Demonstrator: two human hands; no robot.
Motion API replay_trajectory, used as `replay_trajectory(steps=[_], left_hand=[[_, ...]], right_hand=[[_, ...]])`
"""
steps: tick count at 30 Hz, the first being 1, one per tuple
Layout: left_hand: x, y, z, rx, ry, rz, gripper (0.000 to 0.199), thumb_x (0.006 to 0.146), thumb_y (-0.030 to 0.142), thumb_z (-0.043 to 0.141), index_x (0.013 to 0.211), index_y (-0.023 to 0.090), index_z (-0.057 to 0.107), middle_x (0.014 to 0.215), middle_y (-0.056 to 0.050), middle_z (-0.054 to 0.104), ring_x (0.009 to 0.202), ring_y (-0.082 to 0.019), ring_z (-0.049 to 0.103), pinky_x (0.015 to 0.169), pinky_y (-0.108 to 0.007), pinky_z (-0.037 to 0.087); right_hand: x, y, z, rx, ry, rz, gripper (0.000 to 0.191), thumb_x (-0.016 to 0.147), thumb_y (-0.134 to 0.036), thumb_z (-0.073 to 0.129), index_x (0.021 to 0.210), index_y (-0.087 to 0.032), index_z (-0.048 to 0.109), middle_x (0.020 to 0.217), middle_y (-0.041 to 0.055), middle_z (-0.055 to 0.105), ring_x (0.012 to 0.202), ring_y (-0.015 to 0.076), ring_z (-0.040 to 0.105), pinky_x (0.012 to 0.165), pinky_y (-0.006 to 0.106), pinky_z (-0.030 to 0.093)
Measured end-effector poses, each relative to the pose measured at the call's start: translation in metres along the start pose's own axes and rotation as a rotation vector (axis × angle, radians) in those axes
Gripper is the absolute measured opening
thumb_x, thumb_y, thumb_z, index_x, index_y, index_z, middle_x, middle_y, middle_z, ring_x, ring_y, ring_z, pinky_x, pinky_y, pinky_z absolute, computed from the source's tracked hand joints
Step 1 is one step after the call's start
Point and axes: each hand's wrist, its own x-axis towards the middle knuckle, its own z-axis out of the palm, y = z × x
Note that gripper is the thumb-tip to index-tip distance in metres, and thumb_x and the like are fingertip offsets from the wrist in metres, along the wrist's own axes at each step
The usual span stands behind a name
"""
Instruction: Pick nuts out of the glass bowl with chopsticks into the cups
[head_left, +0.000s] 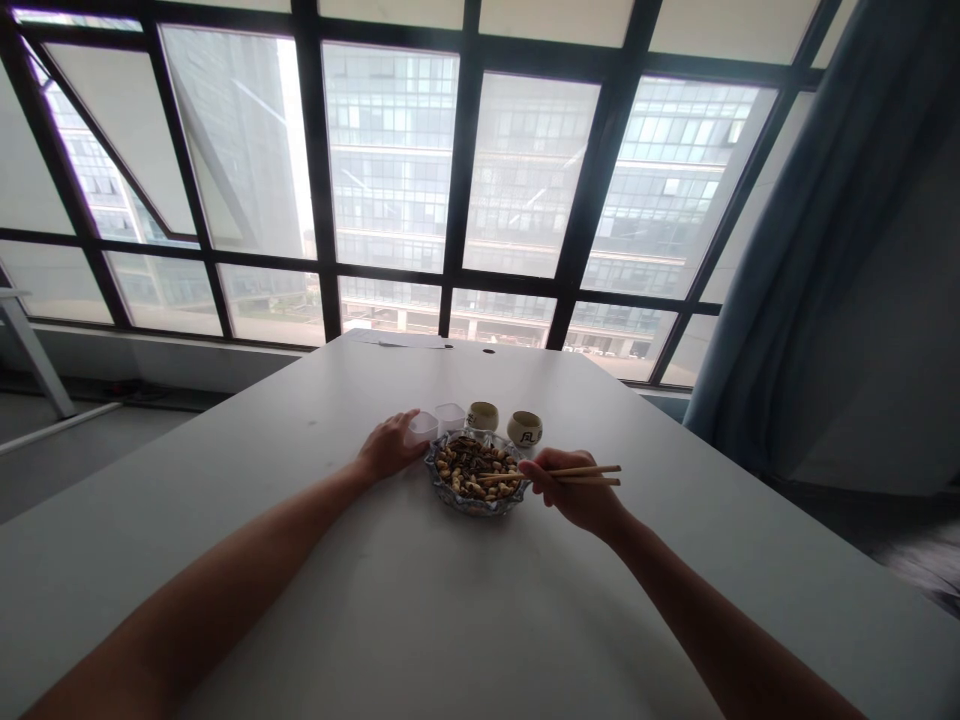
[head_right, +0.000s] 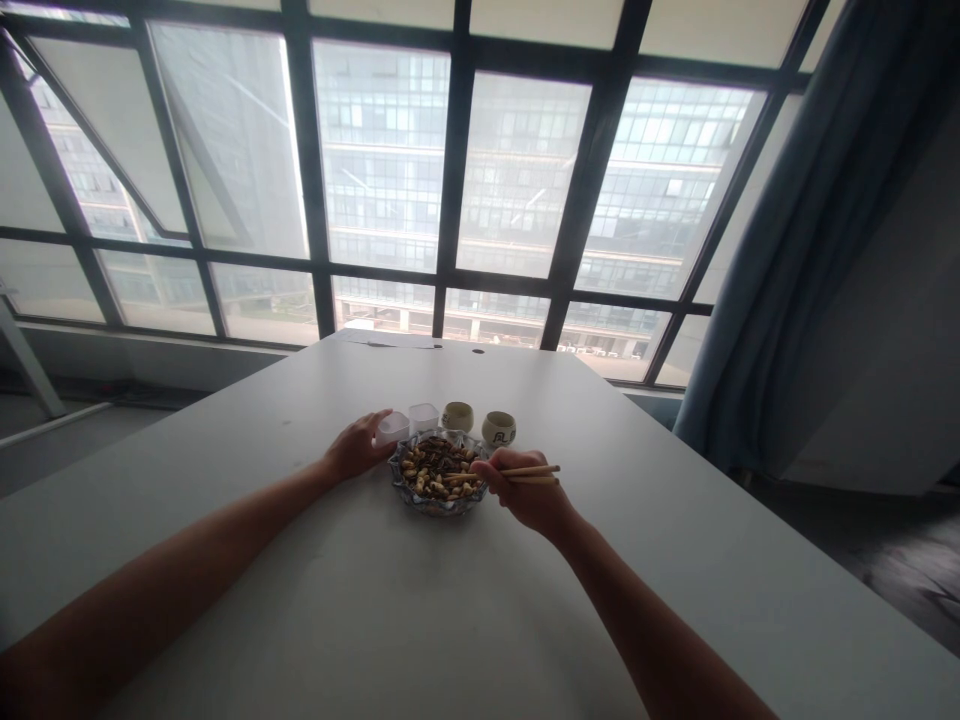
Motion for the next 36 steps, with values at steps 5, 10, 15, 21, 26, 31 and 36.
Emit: replay_trajectory(steps=[5,10,15,21,26,31,36], left_hand=[[0.000,0.000,0.000,-0.003,0.009,0.009,0.064,0.081,0.042,0.064,0.138,0.016,0.049,0.127,-0.015,0.064,0.113,-0.031,0.063,0.099,-0.044,0.050],[-0.001,0.001,-0.002,-0.008,-0.015,0.000,0.066,0.083,0.043,0.062,0.138,0.010,0.048,0.125,-0.018,0.064,0.111,-0.032,0.064,0.097,-0.044,0.051],[-0.001,0.000,-0.001,-0.005,-0.014,0.001,0.066,0.082,0.042,0.063,0.138,0.012,0.048,0.125,-0.017,0.064,0.112,-0.032,0.063,0.097,-0.043,0.051],[0.000,-0.004,0.003,-0.002,-0.002,0.014,0.065,0.083,0.043,0.062,0.138,0.011,0.048,0.127,-0.017,0.063,0.112,-0.032,0.063,0.098,-0.044,0.050],[0.001,-0.006,0.005,0.000,0.016,0.019,0.066,0.082,0.043,0.063,0.138,0.012,0.049,0.124,-0.016,0.065,0.110,-0.031,0.064,0.097,-0.043,0.051],[0.001,-0.006,0.006,-0.023,0.021,0.023,0.066,0.081,0.043,0.064,0.138,0.013,0.049,0.123,-0.016,0.065,0.106,-0.030,0.065,0.096,-0.044,0.051],[0.001,-0.007,0.007,-0.029,0.026,0.019,0.066,0.081,0.045,0.064,0.138,0.013,0.050,0.122,-0.016,0.066,0.104,-0.030,0.065,0.095,-0.044,0.052]], right_hand=[[0.000,0.001,-0.001,0.046,0.008,0.019,0.044,0.085,-0.058,0.066,0.067,-0.018,0.066,0.054,0.0027,0.066,0.039,0.0114,0.056,0.038,0.021,0.045],[0.000,-0.003,-0.004,0.047,0.009,0.011,0.044,0.084,-0.059,0.066,0.068,-0.018,0.066,0.052,0.0031,0.066,0.039,0.0126,0.058,0.038,0.021,0.045],[-0.001,-0.006,-0.006,-0.037,0.051,-0.036,0.052,0.092,-0.059,0.055,0.059,-0.019,0.061,0.047,0.0024,0.061,0.038,0.0116,0.055,0.038,0.021,0.043],[0.000,-0.009,-0.007,-0.033,-0.008,-0.067,0.049,0.089,-0.056,0.062,0.056,-0.019,0.062,0.048,0.0022,0.062,0.039,0.0118,0.055,0.037,0.021,0.043],[0.000,-0.012,-0.004,-0.071,-0.034,-0.103,0.052,0.092,-0.055,0.058,0.055,-0.018,0.059,0.046,0.0013,0.058,0.038,0.0101,0.051,0.039,0.021,0.039],[-0.001,-0.013,-0.001,-0.170,-0.001,-0.165,0.056,0.093,-0.058,0.055,0.053,-0.018,0.055,0.046,0.0014,0.057,0.039,0.0092,0.048,0.042,0.021,0.038],[-0.001,-0.012,-0.002,-0.188,0.030,-0.156,0.057,0.094,-0.059,0.052,0.054,-0.019,0.054,0.044,0.0000,0.053,0.039,0.0091,0.046,0.042,0.021,0.036]])
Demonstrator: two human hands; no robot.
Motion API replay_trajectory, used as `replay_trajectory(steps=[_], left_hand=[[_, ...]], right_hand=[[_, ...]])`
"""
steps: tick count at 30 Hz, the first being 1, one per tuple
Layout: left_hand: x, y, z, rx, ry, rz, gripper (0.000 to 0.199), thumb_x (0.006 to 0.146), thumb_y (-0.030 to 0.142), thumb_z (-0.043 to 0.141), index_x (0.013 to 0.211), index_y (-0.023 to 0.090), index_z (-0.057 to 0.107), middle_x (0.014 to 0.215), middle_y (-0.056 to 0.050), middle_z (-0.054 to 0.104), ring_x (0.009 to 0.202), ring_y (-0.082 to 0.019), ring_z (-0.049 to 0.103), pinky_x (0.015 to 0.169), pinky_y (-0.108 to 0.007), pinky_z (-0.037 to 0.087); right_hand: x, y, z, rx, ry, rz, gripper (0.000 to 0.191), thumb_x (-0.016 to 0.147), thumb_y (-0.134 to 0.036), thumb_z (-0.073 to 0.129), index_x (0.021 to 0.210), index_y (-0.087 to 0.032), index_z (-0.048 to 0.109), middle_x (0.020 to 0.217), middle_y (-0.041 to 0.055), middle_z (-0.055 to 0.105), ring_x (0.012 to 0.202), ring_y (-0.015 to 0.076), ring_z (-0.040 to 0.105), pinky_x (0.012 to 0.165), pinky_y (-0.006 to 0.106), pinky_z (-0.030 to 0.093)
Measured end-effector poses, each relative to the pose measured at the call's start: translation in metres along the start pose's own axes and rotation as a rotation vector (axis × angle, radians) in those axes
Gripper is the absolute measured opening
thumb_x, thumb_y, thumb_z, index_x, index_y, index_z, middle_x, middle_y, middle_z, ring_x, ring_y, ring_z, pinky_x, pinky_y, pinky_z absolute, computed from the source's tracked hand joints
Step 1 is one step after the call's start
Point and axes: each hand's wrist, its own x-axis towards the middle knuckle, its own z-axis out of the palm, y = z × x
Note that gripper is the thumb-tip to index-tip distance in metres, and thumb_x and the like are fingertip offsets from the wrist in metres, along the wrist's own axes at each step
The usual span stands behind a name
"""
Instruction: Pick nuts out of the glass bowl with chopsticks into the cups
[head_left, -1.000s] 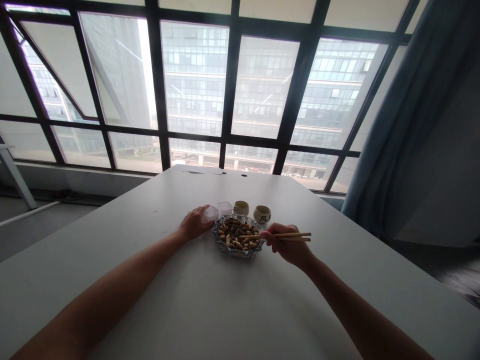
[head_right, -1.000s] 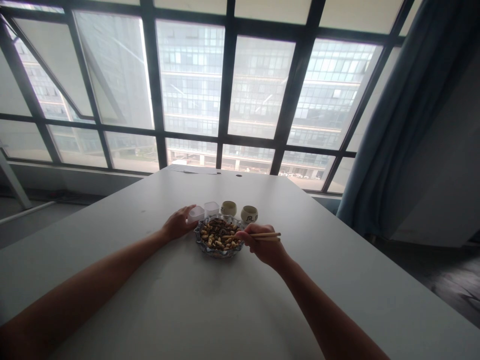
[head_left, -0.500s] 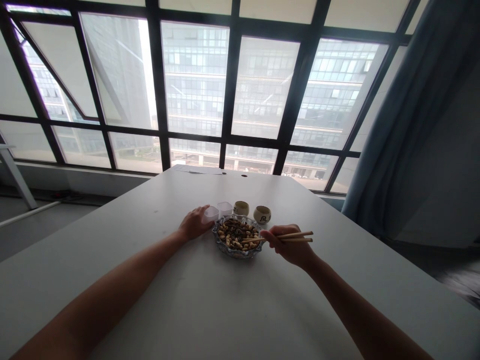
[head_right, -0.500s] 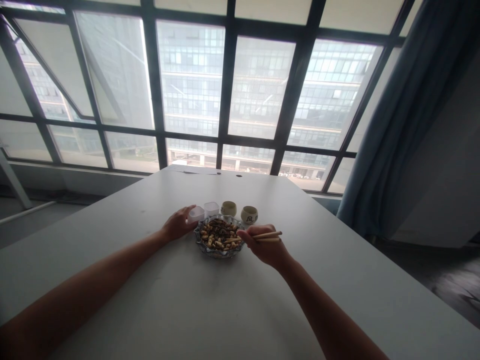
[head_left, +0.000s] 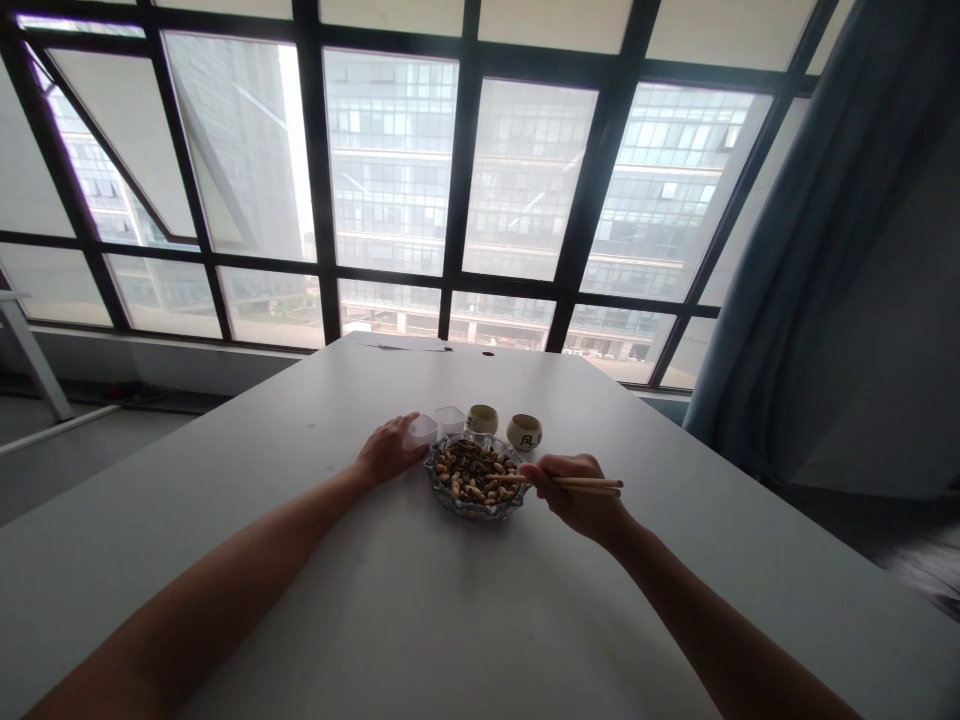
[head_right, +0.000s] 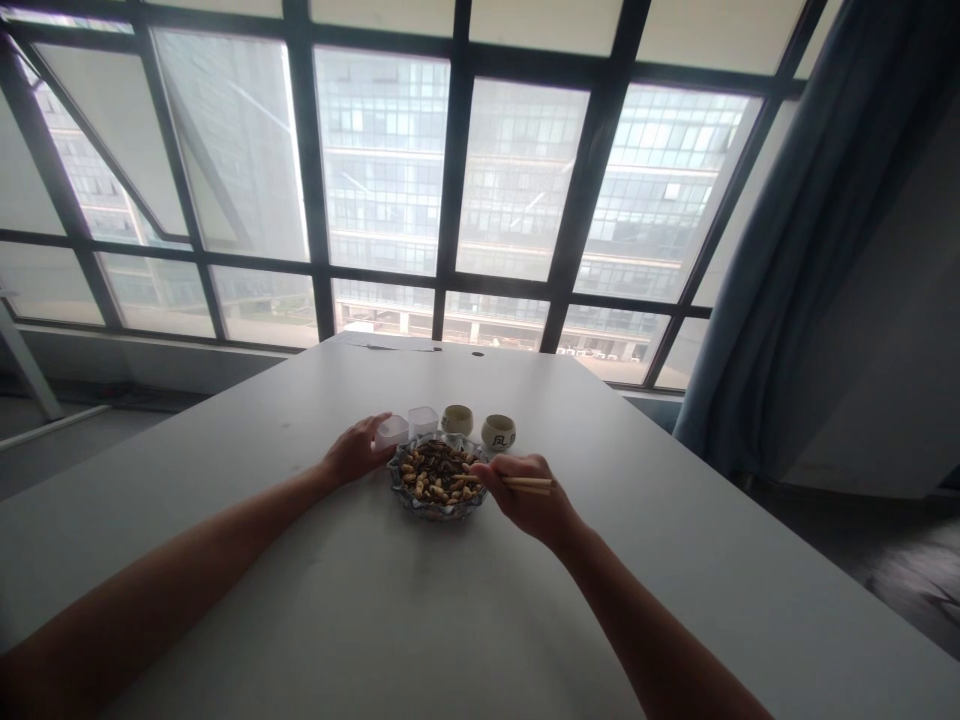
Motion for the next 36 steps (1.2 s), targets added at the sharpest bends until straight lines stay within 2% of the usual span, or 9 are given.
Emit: replay_trajectory(steps=[14,26,31,36], left_hand=[[0.0001,-0.0004,0.0004,-0.008,0.013,0.004,0.064,0.080,0.041,0.065,0.137,0.015,0.050,0.124,-0.016,0.065,0.109,-0.031,0.064,0.096,-0.045,0.051],[-0.0004,0.0027,-0.0001,0.006,0.009,0.001,0.062,0.081,0.039,0.064,0.136,0.014,0.050,0.125,-0.016,0.065,0.110,-0.030,0.064,0.097,-0.044,0.050],[-0.0002,0.0033,-0.0008,0.012,0.006,-0.006,0.063,0.081,0.039,0.064,0.136,0.012,0.050,0.125,-0.017,0.065,0.111,-0.031,0.063,0.097,-0.044,0.050],[0.0000,0.0028,-0.0023,-0.015,0.009,0.005,0.062,0.081,0.040,0.065,0.137,0.015,0.050,0.125,-0.016,0.065,0.111,-0.030,0.063,0.097,-0.044,0.050]], right_hand=[[0.0016,-0.0014,-0.0039,-0.009,0.013,0.005,0.058,0.094,-0.060,0.049,0.052,-0.019,0.048,0.046,0.0008,0.055,0.040,0.0089,0.045,0.041,0.021,0.035],[0.0004,0.0045,-0.0007,0.008,0.027,0.019,0.056,0.095,-0.056,0.051,0.054,-0.018,0.054,0.046,0.0013,0.056,0.039,0.0095,0.049,0.041,0.021,0.039],[0.0012,0.0069,-0.0009,0.090,0.012,0.061,0.053,0.094,-0.056,0.053,0.058,-0.018,0.057,0.047,0.0019,0.059,0.036,0.0101,0.051,0.038,0.021,0.040],[0.0022,0.0074,-0.0063,0.176,0.040,0.167,0.053,0.089,-0.062,0.056,0.060,-0.018,0.061,0.048,0.0022,0.061,0.037,0.0126,0.055,0.037,0.022,0.044]])
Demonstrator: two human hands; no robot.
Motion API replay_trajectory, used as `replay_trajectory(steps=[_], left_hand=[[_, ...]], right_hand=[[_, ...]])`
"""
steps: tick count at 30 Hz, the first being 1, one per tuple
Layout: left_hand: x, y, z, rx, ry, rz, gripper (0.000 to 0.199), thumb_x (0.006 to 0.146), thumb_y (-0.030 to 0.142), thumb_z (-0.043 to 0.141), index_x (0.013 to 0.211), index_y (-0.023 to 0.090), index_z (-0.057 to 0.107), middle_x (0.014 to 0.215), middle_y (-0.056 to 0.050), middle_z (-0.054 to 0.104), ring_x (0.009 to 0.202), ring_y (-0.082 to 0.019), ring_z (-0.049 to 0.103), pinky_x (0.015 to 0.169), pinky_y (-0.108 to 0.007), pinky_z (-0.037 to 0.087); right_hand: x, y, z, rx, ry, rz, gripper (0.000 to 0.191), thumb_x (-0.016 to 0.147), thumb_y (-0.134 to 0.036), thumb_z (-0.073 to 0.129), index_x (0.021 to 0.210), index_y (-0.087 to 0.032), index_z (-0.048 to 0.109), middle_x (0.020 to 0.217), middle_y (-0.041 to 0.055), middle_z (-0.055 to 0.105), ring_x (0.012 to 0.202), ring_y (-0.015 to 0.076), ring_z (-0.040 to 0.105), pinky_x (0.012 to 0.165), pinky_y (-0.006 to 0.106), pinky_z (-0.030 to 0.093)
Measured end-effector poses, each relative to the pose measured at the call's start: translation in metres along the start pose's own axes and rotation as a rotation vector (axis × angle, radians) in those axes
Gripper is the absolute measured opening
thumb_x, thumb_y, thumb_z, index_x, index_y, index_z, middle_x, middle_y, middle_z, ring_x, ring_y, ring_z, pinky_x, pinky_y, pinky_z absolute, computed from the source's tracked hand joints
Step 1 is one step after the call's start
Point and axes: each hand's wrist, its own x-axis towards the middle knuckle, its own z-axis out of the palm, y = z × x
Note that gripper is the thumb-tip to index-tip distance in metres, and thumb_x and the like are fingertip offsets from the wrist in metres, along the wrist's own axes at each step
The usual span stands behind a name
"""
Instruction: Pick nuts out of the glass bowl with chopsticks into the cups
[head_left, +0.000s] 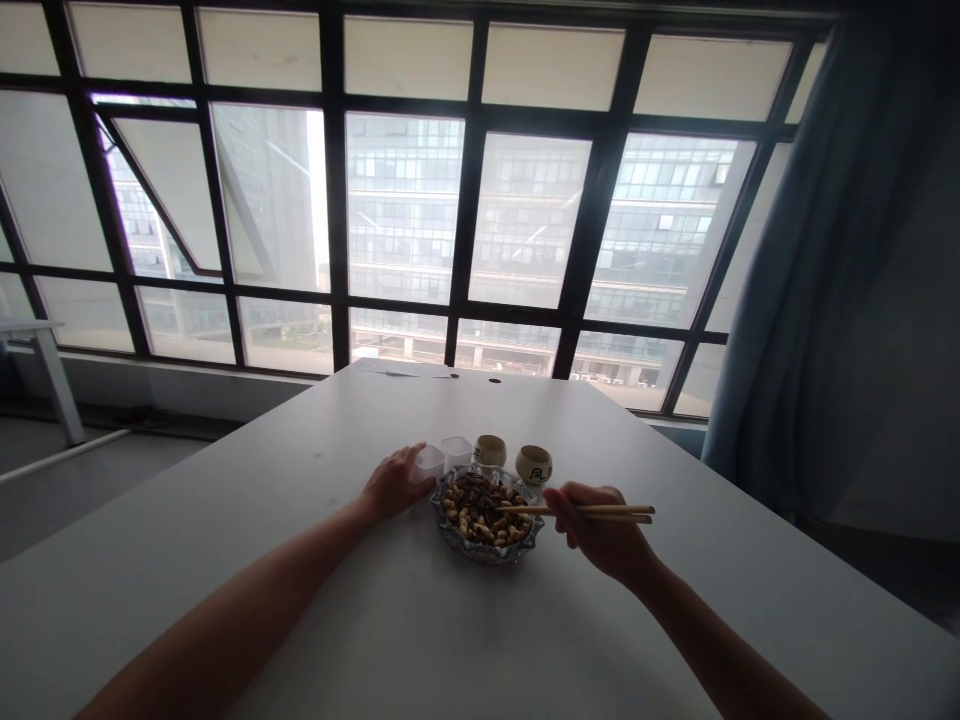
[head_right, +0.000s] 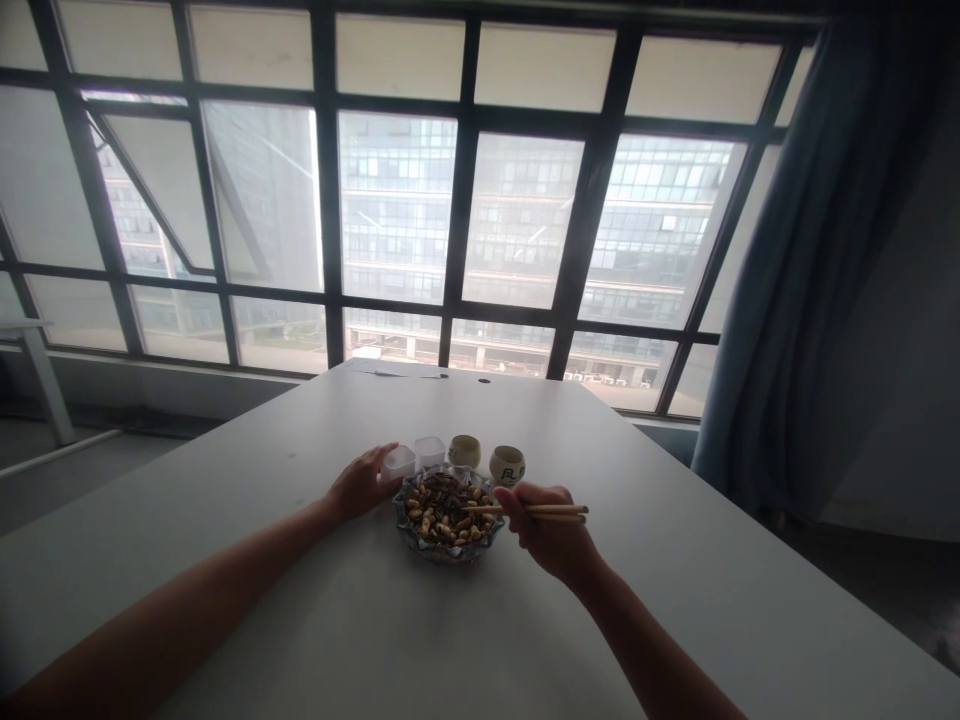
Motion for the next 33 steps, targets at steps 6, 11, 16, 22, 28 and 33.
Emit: replay_trajectory(steps=[6,11,16,22,28,33], left_hand=[[0.000,0.000,0.000,-0.009,0.011,0.003,0.061,0.081,0.038,0.065,0.135,0.015,0.050,0.123,-0.015,0.066,0.110,-0.030,0.064,0.097,-0.045,0.051],[0.000,-0.002,0.001,-0.053,0.062,0.004,0.070,0.078,0.039,0.069,0.139,0.013,0.046,0.128,-0.018,0.063,0.114,-0.031,0.062,0.098,-0.045,0.052],[0.000,-0.003,0.001,-0.084,0.132,0.062,0.066,0.079,0.034,0.067,0.139,0.015,0.045,0.129,-0.015,0.061,0.119,-0.030,0.058,0.103,-0.046,0.049],[0.000,-0.001,-0.004,-0.104,0.163,0.142,0.059,0.074,0.019,0.065,0.131,0.019,0.049,0.127,-0.012,0.061,0.120,-0.028,0.055,0.103,-0.045,0.049],[0.000,0.000,-0.009,-0.056,0.188,0.201,0.059,0.070,0.011,0.060,0.127,0.021,0.050,0.127,-0.011,0.061,0.121,-0.029,0.054,0.104,-0.047,0.047],[-0.001,-0.002,-0.007,-0.016,0.176,0.125,0.061,0.073,0.022,0.064,0.132,0.022,0.049,0.127,-0.012,0.062,0.116,-0.030,0.058,0.101,-0.048,0.047]], right_hand=[[0.002,-0.001,-0.004,0.066,0.171,0.106,0.055,0.084,-0.068,0.059,0.063,-0.018,0.065,0.048,0.0025,0.061,0.035,0.0128,0.054,0.035,0.022,0.041],[0.005,-0.001,-0.012,0.198,0.331,0.192,0.055,0.076,-0.069,0.067,0.065,-0.016,0.067,0.048,0.0030,0.061,0.036,0.0127,0.054,0.035,0.022,0.042],[0.000,0.017,-0.019,0.404,0.419,0.403,0.061,0.062,-0.072,0.077,0.069,-0.012,0.069,0.049,0.0050,0.063,0.038,0.0132,0.055,0.035,0.023,0.044],[-0.014,0.035,-0.017,0.695,0.567,0.584,0.057,0.053,-0.063,0.087,0.068,-0.010,0.070,0.048,0.0037,0.060,0.041,0.0108,0.051,0.035,0.021,0.044],[-0.019,0.031,-0.020,0.797,0.642,0.586,0.054,0.050,-0.060,0.090,0.066,-0.012,0.070,0.049,0.0022,0.059,0.042,0.0091,0.050,0.034,0.018,0.043],[-0.020,0.029,-0.023,0.718,0.664,0.514,0.055,0.056,-0.064,0.085,0.067,-0.013,0.070,0.049,0.0027,0.059,0.041,0.0113,0.051,0.033,0.022,0.044]])
